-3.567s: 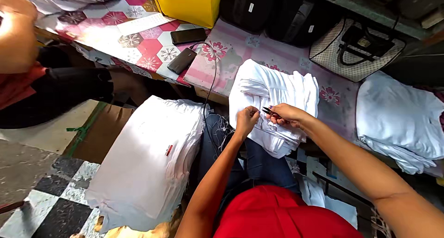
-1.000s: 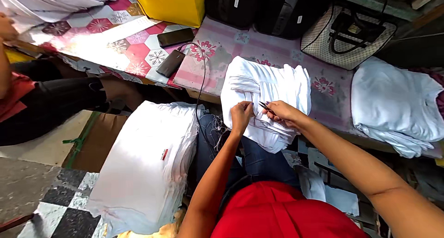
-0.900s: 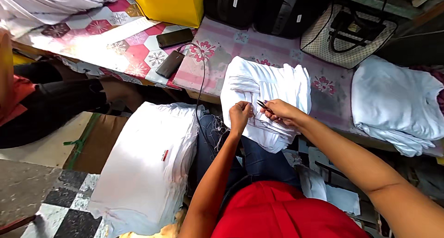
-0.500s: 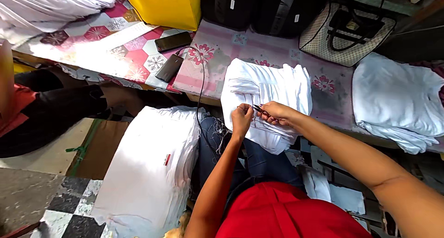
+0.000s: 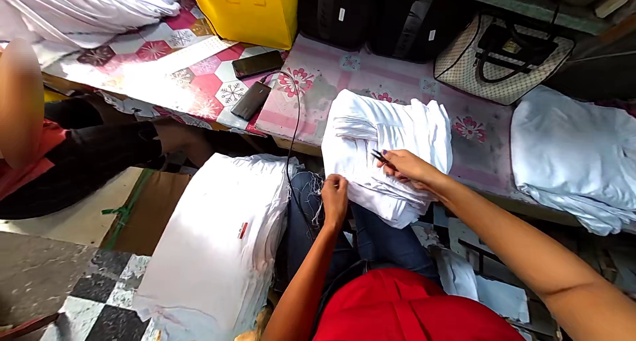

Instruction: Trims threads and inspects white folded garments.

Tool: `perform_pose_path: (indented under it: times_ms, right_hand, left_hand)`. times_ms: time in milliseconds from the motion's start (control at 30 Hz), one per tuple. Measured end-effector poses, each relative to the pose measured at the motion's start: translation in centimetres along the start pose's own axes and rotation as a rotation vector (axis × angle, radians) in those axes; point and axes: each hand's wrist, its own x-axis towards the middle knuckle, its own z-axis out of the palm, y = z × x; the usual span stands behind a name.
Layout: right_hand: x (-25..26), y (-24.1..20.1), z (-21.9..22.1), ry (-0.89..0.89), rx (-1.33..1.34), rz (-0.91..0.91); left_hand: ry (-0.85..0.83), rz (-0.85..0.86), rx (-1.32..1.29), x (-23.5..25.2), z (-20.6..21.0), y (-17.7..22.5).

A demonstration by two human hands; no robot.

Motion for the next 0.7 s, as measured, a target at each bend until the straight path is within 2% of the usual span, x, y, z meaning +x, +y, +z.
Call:
perform_pose_path:
  times_ms: [67,133,200,300,367,467,533,600,700]
  right_hand:
    - [-0.4,-0.2,-1.3,0.179,-0.160,-0.244]
    - [-0.1,-0.1,-1.6,0.456,-0.282,-0.536]
    - [2.2,1.1,-1.3,0.684,-0.451,-0.758]
    - [6.7,4.7,0.3,0.723,-0.629,-0.767]
    - [7.1,5.4,1.8,0.751,-0.607,-0.771]
    - [4.4,4.3,3.4,0.715,-0.267,-0.819]
    - [1.5,2.3,1.7,0.648,0.026,-0.850]
    - [-2.2,-0.6,-1.3,0.673,0.256,-0.846]
    - [-7.2,-2.7,-4.0,0.861,0.513,-0.776]
  left_hand:
    - [0.181,-0.155,-0.186,0.3,-0.3,-1.4]
    - [0.178,-0.236,-0.356,0.7,0.5,-2.0]
    - [0.122,-0.228,-0.511,0.9,2.3,-2.3]
    - [0.098,-0.275,-0.663,1.8,2.9,-2.2]
    - [0.091,-0.241,-0.637,1.8,2.5,0.5]
    - [0.010,-0.037,-0.559,0.1,3.9,8.2]
    - [-0.041,0.150,-0.490,-0.8,5.5,13.1]
    - [-0.086,0.450,-0.364,-1.6,6.8,17.9]
    - [-0.146,0.947,-0.084,-2.5,9.3,23.0]
